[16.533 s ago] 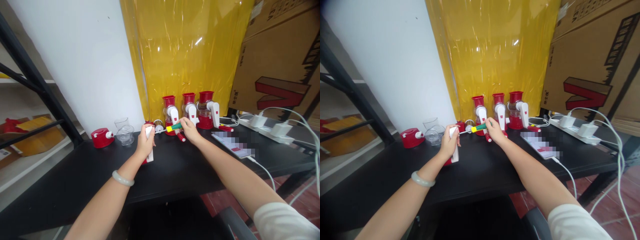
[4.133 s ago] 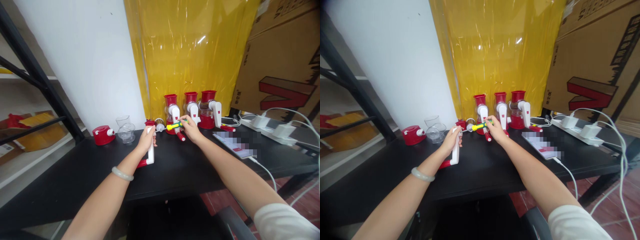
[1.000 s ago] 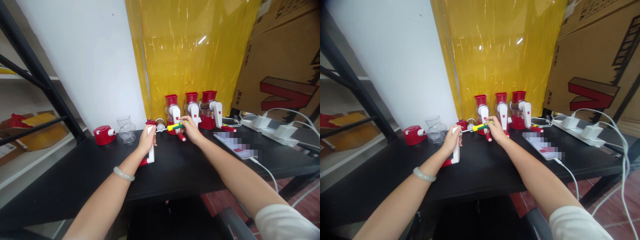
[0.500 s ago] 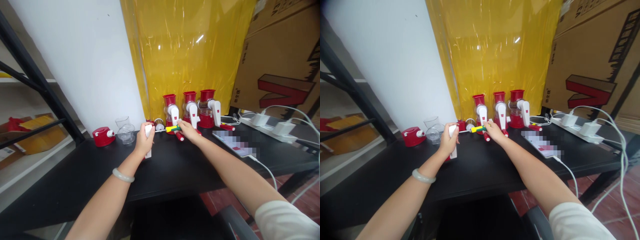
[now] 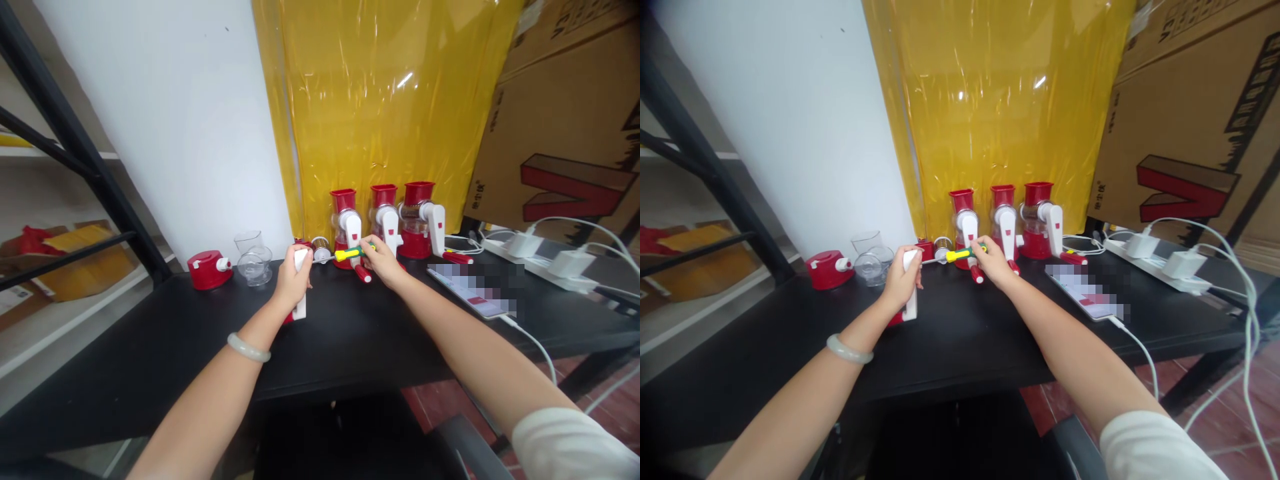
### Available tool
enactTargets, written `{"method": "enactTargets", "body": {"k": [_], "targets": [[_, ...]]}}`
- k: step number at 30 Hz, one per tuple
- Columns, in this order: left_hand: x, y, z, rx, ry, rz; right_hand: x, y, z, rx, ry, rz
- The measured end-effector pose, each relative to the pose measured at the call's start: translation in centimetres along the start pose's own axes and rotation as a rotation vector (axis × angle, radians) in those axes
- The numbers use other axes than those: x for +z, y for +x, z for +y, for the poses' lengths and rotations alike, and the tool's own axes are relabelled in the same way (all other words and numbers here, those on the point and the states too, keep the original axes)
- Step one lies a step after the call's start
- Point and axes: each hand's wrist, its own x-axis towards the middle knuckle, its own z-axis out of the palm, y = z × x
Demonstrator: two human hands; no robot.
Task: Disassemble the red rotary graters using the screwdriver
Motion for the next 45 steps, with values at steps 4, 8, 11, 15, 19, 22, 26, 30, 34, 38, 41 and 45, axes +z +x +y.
{"method": "enactTargets", "body": {"k": [4, 8, 11, 15, 19, 22, 26, 30, 34, 38, 41, 45], "targets": [[0.3, 0.3, -0.4, -0.066, -0.093, -0.015, 0.1, -0.1, -0.2, -0.022, 0.085, -0.021], [0.5, 0.5, -0.3, -0.159, -0.179, -0.03, 0.2, -0.3, -0.6, -0.001, 0.112, -0.026], [0.6, 0.5, -0.1, -0.229, -0.235, -0.031, 0.3, -0.4, -0.9, 0.036, 0.136, -0.042], [0.7, 0.6, 0.1, -0.274, -0.282, -0.057, 0.3, -0.4, -1.1, 0.058, 0.109, -0.025], [0.6, 0.4, 0.0, -0.191, -0.207, -0.042, 0.1, -0.3, -1.1, 0.059, -0.05, 0.057], [0.2, 0.0, 0.1, -0.043, -0.05, -0.016, 0.1, -0.2, -1.2, 0.109, -0.077, 0.055], [-0.3, -0.4, 0.3, 0.149, 0.14, 0.015, 0.2, -0.2, -1.2, 0.191, -0.088, 0.053], [-0.4, -0.5, 0.3, 0.167, 0.152, 0.016, 0.4, -0.1, -1.3, 0.186, -0.095, 0.097], [-0.2, -0.4, 0.3, 0.112, 0.131, -0.007, 0.3, -0.1, -1.1, 0.13, -0.069, 0.086], [0.1, -0.1, 0.0, 0.013, 0.011, -0.016, -0.1, 0.0, -0.6, 0.013, -0.082, 0.043], [0.4, 0.3, -0.1, -0.079, -0.104, -0.032, -0.4, -0.2, -0.4, -0.096, -0.15, 0.033], [0.6, 0.4, 0.1, -0.251, -0.222, -0.07, -0.6, -0.5, -0.7, -0.197, -0.266, 0.037]]}}
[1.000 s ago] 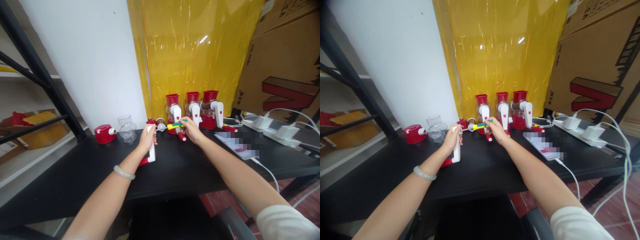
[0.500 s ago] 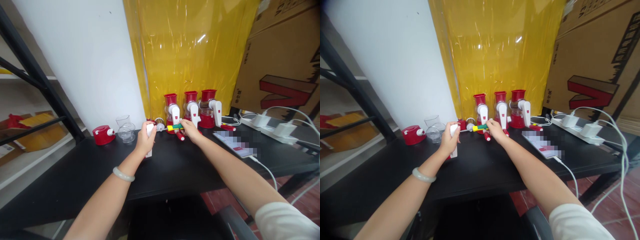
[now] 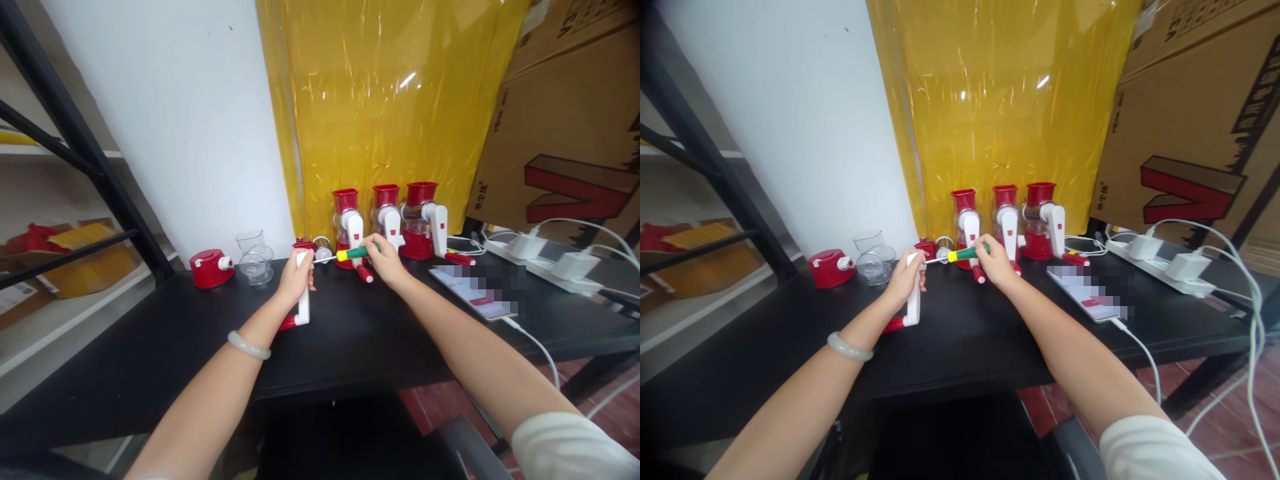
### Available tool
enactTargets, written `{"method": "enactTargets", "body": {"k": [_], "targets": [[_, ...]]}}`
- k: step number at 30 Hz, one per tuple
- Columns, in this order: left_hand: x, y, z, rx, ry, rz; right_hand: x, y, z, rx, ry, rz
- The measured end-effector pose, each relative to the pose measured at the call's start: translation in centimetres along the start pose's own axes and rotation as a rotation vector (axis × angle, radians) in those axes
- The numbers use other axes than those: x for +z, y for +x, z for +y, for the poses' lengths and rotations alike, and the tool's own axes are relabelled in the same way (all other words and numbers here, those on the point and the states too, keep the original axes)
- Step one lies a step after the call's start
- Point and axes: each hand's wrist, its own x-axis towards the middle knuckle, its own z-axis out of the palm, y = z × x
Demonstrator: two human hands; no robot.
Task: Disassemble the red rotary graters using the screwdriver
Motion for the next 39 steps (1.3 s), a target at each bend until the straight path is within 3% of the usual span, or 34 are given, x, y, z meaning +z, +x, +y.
{"method": "enactTargets", "body": {"k": [4, 7, 11, 16, 20, 29, 39], "targets": [[0.3, -0.2, 0.2, -0.106, -0.085, -0.029, 0.1, 0.0, -0.1, -0.009, 0.026, 0.018], [0.4, -0.2, 0.1, -0.081, -0.083, -0.016, 0.4, 0.1, 0.1, 0.063, 0.143, 0.045], [0.1, -0.2, -0.2, 0.095, 0.032, 0.036, 0.6, 0.2, 0.0, 0.142, 0.184, 0.028], [-0.5, -1.2, 0.2, 0.348, 0.324, 0.056, 0.3, 0.4, -0.8, 0.236, 0.037, 0.003], [-0.6, -1.7, 0.5, 0.441, 0.401, 0.043, 0.3, 0.5, -0.8, 0.292, 0.011, -0.007], [-0.5, -1.2, 0.0, 0.358, 0.295, 0.065, 0.5, 0.5, 0.2, 0.294, 0.25, -0.086], [0.1, -0.3, -0.3, 0.165, 0.091, 0.059, 0.7, 0.5, 0.9, 0.206, 0.357, -0.045]]}}
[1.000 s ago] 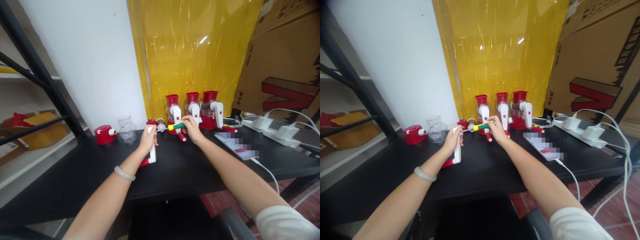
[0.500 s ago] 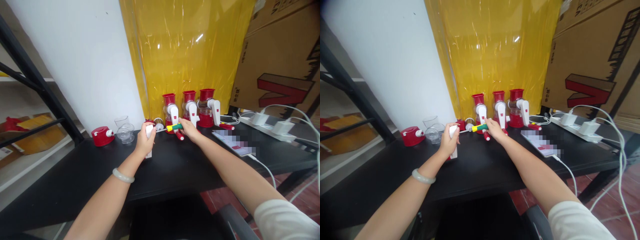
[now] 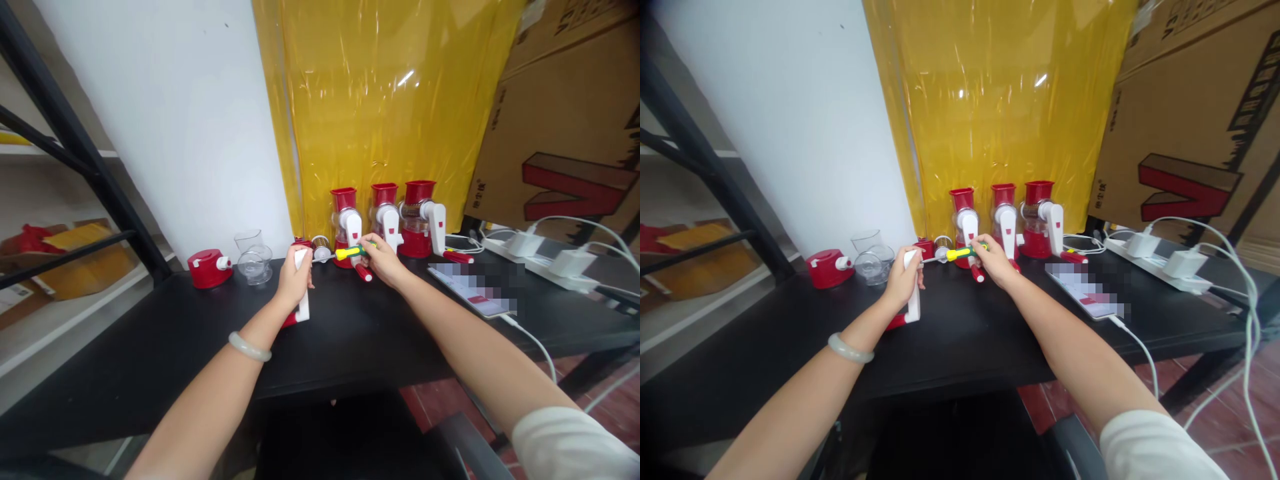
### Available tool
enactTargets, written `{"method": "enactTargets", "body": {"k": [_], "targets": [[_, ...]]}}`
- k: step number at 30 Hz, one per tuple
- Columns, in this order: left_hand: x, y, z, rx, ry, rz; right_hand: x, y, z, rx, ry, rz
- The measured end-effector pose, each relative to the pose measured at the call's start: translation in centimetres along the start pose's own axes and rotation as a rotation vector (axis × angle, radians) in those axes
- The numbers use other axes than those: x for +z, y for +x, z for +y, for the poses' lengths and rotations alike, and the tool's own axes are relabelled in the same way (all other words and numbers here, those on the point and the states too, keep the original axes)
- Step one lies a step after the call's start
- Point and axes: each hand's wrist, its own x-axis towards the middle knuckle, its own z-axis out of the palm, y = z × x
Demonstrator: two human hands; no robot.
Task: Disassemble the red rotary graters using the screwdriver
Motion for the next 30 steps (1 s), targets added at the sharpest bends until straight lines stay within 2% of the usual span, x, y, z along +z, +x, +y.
{"method": "enactTargets", "body": {"k": [5, 9, 12, 16, 22, 30], "targets": [[0.2, 0.3, 0.1, -0.181, -0.123, -0.021, 0.0, -0.2, -0.3, 0.015, -0.015, -0.017], [0.2, 0.3, 0.2, -0.203, -0.137, -0.015, -0.2, -0.5, -0.4, -0.051, -0.161, -0.021], [0.1, 0.4, -0.1, -0.154, -0.067, 0.011, -0.4, -0.6, -0.3, -0.084, -0.271, -0.006], [-0.2, 0.0, -0.4, -0.011, 0.063, -0.002, -0.7, -0.1, -0.2, -0.113, -0.343, 0.071], [-0.5, -1.0, 0.4, 0.193, 0.232, -0.013, -0.6, 0.4, 0.0, -0.046, -0.206, 0.077], [-0.5, -1.0, 0.2, 0.182, 0.199, -0.002, -0.2, 0.3, -0.2, -0.039, -0.05, 0.049]]}}
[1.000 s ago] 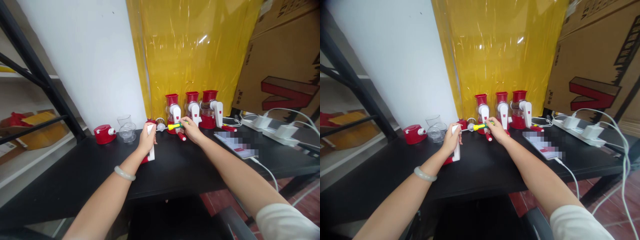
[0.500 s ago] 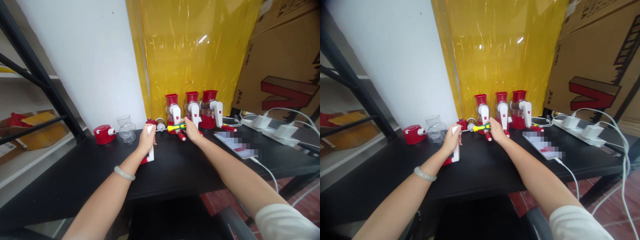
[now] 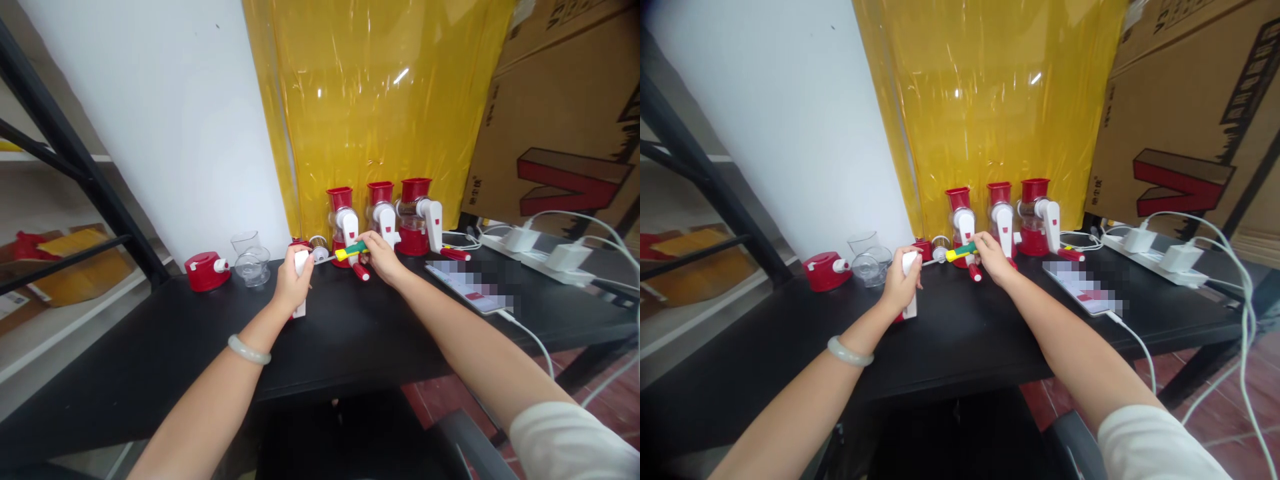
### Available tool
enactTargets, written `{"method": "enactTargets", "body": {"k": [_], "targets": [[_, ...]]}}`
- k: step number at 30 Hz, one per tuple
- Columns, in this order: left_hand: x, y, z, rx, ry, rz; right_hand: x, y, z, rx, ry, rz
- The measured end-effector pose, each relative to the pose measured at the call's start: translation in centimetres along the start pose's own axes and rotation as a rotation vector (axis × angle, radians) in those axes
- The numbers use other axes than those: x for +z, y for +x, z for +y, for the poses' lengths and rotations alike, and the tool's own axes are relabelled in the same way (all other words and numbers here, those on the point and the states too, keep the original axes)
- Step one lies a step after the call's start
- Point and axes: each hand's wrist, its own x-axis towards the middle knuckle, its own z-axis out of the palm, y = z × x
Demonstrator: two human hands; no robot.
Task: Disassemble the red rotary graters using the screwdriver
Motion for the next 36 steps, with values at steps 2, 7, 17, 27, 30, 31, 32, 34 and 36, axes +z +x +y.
{"method": "enactTargets", "body": {"k": [2, 7, 17, 27, 30, 31, 32, 34, 36], "targets": [[0.1, 0.1, -0.1, -0.011, -0.008, -0.002, 0.0, 0.0, -0.1, 0.015, 0.014, -0.016], [0.3, 0.4, -0.4, -0.057, -0.087, 0.008, 0.0, -0.2, -0.4, 0.05, 0.089, -0.04], [0.4, 0.8, -0.7, -0.138, -0.159, 0.051, -0.2, -0.8, -0.5, -0.102, -0.169, -0.043], [0.2, 1.0, -1.0, -0.117, -0.146, 0.067, 0.2, -1.0, -0.7, -0.057, -0.229, -0.06], [0.2, 1.1, -1.1, -0.115, -0.149, 0.067, 0.2, -0.8, -0.5, -0.052, -0.162, -0.071], [0.2, 1.1, -1.1, -0.114, -0.149, 0.066, 0.2, -0.8, -0.4, -0.049, -0.146, -0.073], [0.2, 1.1, -1.1, -0.115, -0.15, 0.066, 0.2, -0.8, -0.4, -0.046, -0.133, -0.074], [0.2, 1.1, -1.1, -0.119, -0.148, 0.066, 0.2, -0.8, -0.3, -0.041, -0.112, -0.071], [0.2, 1.1, -1.1, -0.122, -0.143, 0.064, 0.2, -0.7, -0.2, -0.037, -0.09, -0.072]]}}
